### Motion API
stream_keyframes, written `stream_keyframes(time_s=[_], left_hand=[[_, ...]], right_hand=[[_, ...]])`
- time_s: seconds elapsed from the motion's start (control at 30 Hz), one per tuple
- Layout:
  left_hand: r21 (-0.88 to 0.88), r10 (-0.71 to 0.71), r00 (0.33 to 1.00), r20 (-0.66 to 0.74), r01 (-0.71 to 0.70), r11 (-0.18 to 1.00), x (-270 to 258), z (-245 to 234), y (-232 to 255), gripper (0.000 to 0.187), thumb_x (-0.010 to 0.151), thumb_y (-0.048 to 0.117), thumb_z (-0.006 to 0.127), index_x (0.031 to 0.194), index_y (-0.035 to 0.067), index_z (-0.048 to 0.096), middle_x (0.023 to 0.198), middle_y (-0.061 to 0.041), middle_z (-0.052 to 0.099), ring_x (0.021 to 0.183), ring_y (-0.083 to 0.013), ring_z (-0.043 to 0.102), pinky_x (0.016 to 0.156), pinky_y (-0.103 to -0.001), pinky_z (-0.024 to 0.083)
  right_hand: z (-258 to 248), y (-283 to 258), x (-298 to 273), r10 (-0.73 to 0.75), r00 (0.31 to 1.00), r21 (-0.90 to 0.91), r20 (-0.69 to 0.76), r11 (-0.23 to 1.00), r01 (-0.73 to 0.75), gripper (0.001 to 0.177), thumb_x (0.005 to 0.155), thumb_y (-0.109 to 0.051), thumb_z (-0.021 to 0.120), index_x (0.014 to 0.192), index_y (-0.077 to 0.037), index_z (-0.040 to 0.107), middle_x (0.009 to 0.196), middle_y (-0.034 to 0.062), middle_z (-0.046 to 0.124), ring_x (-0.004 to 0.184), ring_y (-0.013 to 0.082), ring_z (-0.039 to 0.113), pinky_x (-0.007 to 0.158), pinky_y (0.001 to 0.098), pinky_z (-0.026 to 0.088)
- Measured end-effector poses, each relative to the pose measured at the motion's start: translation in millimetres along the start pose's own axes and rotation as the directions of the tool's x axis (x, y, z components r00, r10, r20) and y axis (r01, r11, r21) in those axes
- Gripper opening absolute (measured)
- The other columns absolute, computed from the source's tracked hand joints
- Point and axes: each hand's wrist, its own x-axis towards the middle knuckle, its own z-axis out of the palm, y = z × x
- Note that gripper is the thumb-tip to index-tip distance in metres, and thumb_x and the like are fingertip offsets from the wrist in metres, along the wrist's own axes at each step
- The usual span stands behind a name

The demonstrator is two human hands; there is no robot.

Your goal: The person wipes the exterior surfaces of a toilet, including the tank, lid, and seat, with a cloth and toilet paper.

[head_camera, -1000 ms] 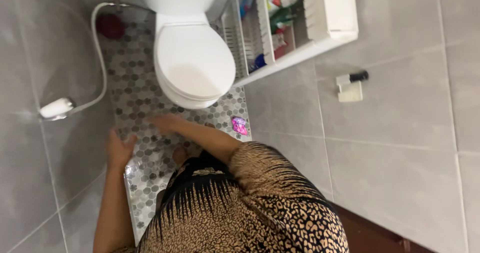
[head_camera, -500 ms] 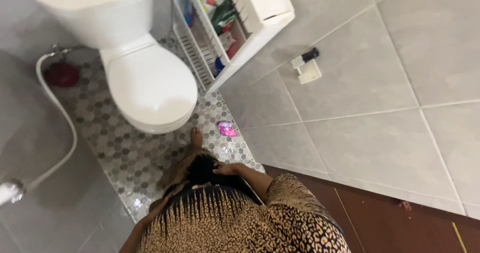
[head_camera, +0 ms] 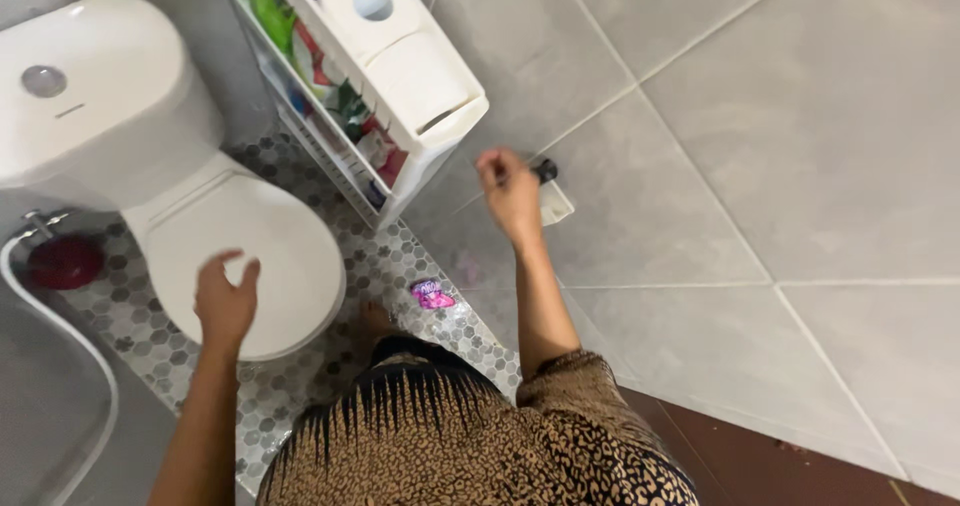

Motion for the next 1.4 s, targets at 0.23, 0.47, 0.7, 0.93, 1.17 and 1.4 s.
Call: stream_keyframes(time_s=[0.23,0.47,0.7,0.93,1.17,1.4], left_hand=[[-0.288,0.149,0.988,-0.049,-0.157,0.945,40.4,-5.0,106.8,0.037,0.101,0.02,0.07,0.133,0.005,0.061,0.144,-0.019,0.055,0.129,-0.0348,0.057,0.105,-0.044,0.047],[-0.337,0.077,0.997,0.028,-0.063,0.94,39.8,-0.5,122.8,0.043,0.099,0.022,0.071,0.136,0.007,0.057,0.147,-0.016,0.05,0.131,-0.0315,0.056,0.089,-0.04,0.052],[-0.349,0.108,0.991,0.082,-0.073,0.934,50.5,4.8,126.6,0.044,0.097,0.022,0.071,0.136,0.007,0.056,0.147,-0.016,0.05,0.131,-0.0312,0.056,0.078,-0.038,0.055],[-0.346,0.236,0.969,0.07,-0.199,0.917,64.7,5.1,117.7,0.046,0.099,0.021,0.074,0.139,0.006,0.055,0.145,-0.017,0.052,0.127,-0.0314,0.061,0.086,-0.036,0.054],[-0.377,0.171,0.976,0.135,-0.109,0.92,66.3,-2.9,125.9,0.05,0.095,0.02,0.073,0.138,0.005,0.052,0.144,-0.016,0.052,0.129,-0.0292,0.059,0.072,-0.036,0.054],[-0.387,0.216,0.968,0.126,-0.153,0.909,63.6,-10.6,121.9,0.051,0.095,0.018,0.073,0.139,0.004,0.051,0.144,-0.015,0.053,0.127,-0.0284,0.061,0.074,-0.034,0.053]], right_hand=[[1.6,-18.9,57.3,0.279,0.831,0.682,0.481,0.476,-0.555,0.033,0.099,-0.007,0.058,0.13,0.0,0.066,0.075,-0.001,0.059,0.057,0.0073,0.047,0.049,0.0228,0.035],[-8.6,-74.4,61.4,0.353,0.628,0.618,0.693,0.158,-0.77,0.058,0.093,-0.006,0.05,0.149,-0.004,0.034,0.093,0.0044,0.075,0.053,0.0115,0.052,0.048,0.026,0.048],[11.5,-74.8,63.3,0.204,0.73,0.758,0.652,-0.182,-0.627,0.066,0.093,-0.001,0.059,0.156,0.003,0.038,0.113,0.008,0.065,0.07,0.0085,0.059,0.061,0.0214,0.051],[31.0,-67.2,60.5,0.322,0.772,0.823,0.547,-0.04,-0.567,0.05,0.095,-0.004,0.058,0.144,0.003,0.048,0.106,0.0128,0.058,0.071,0.0152,0.06,0.055,0.0242,0.046],[65.6,-45.8,60.7,0.52,0.71,0.872,0.474,-0.169,-0.459,0.036,0.089,0.001,0.053,0.125,0.001,0.054,0.116,0.0119,0.068,0.06,0.0108,0.053,0.049,0.0214,0.043],[75.3,-14.1,76.3,0.184,0.725,0.714,0.663,-0.446,-0.539,0.033,0.09,0.012,0.053,0.116,-0.008,0.048,0.091,0.0073,0.055,0.07,0.0126,0.053,0.051,0.0188,0.037]])
